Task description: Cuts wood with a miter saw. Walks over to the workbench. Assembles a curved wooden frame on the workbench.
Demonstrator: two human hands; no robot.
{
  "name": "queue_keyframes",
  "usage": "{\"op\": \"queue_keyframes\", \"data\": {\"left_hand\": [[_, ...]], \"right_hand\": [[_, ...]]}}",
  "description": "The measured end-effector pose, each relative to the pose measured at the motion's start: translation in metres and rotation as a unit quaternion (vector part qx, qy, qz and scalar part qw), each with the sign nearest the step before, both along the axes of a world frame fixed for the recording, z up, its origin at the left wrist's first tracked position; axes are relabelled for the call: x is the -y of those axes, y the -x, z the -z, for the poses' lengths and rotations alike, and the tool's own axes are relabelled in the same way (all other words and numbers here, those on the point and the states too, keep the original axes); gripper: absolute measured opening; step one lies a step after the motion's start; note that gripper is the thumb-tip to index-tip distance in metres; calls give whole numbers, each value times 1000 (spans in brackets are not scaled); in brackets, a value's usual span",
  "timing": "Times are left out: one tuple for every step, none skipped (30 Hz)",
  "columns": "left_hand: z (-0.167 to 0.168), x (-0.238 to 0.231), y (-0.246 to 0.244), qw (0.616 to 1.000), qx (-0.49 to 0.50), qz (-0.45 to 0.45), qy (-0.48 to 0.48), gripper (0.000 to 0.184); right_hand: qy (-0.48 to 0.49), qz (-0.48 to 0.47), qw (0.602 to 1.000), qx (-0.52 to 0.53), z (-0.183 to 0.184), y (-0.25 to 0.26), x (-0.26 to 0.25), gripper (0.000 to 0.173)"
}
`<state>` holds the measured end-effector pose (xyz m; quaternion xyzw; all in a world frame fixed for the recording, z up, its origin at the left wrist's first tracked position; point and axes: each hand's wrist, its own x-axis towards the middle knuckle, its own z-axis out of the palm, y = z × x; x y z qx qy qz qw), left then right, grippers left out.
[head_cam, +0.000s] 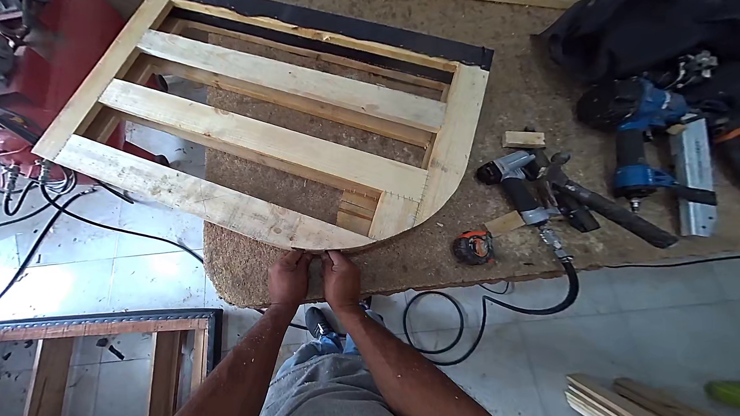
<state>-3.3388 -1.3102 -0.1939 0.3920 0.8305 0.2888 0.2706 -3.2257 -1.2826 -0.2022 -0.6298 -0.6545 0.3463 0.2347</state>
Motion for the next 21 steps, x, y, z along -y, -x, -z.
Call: {"op": "queue_keyframes", "data": {"left_hand": [[-1, 0, 0, 1000, -1, -1, 1, 14], [-1, 0, -1, 1000, -1, -3, -1, 14], [-1, 0, -1, 1000, -4, -4, -3, 13], [0, 0, -2, 1000, -8, -3, -5, 14], [0, 0, -1, 1000, -10, -2, -3, 14], [0, -1, -1, 1000, -12, 0, -1, 14], [-1, -1, -1, 1000, -10, 2, -2, 14], [0, -1, 0, 1000, -8, 3, -4, 14], [2, -1, 1, 1000, -4, 4, -7, 13], [2, -1, 1, 1000, 0, 5, -6, 13], [2, -1, 2, 1000, 3, 6, -5, 12], [1, -1, 2, 1000, 4, 9, -2, 13], [0, -1, 3, 1000, 5, 12, 4, 14], [0, -1, 3, 1000, 5, 14, 8, 14], [0, -1, 3, 1000, 6, 14, 8, 14], [1, -1, 3, 1000, 12, 12, 7, 14], [1, -1, 4, 1000, 18, 11, 2, 14], [2, 0, 4, 1000, 20, 11, -4, 15], [2, 1, 3, 1000, 18, 11, -7, 15], [1, 1, 3, 1000, 17, 12, -8, 16], [1, 1, 3, 1000, 17, 14, -8, 17]], "right_hand": [[-3, 0, 1000, 1, 0, 0, 0, 22], [-6, 1, 1000, 3, 1, 0, 0, 22], [-10, 1, 1000, 2, 2, 0, 0, 22], [-13, 1, 1000, 0, 2, 0, 0, 21], [-15, 0, 1000, -3, 3, 0, 0, 21], [-16, 0, 1000, -7, 4, 1, 0, 21], [-19, 0, 1000, -7, 5, 0, 0, 21], [-20, 0, 1000, -5, 5, 0, 0, 20], [-20, 2, 1000, -1, 5, 1, 0, 20], [-20, 3, 1000, 1, 4, 1, 0, 20], [-17, 3, 1000, 2, 3, 1, 0, 21], [-12, 2, 1000, 2, 2, 1, -1, 21], [-2, 1, 1000, 0, 0, 1, -1, 22], [2, 1, 1000, -3, -1, 0, -1, 22], [0, 3, 1000, -4, -1, 0, -1, 21], [-9, 4, 1000, -5, 0, 0, -1, 21], [-23, 4, 1000, -5, 1, 0, 0, 20], [-37, 1, 999, -4, 2, 0, 1, 20], [-48, 0, 999, -2, 2, 0, 2, 19], [-56, -2, 998, 1, 2, 0, 2, 19], [-60, -3, 998, 3, 2, 0, 2, 20]]}}
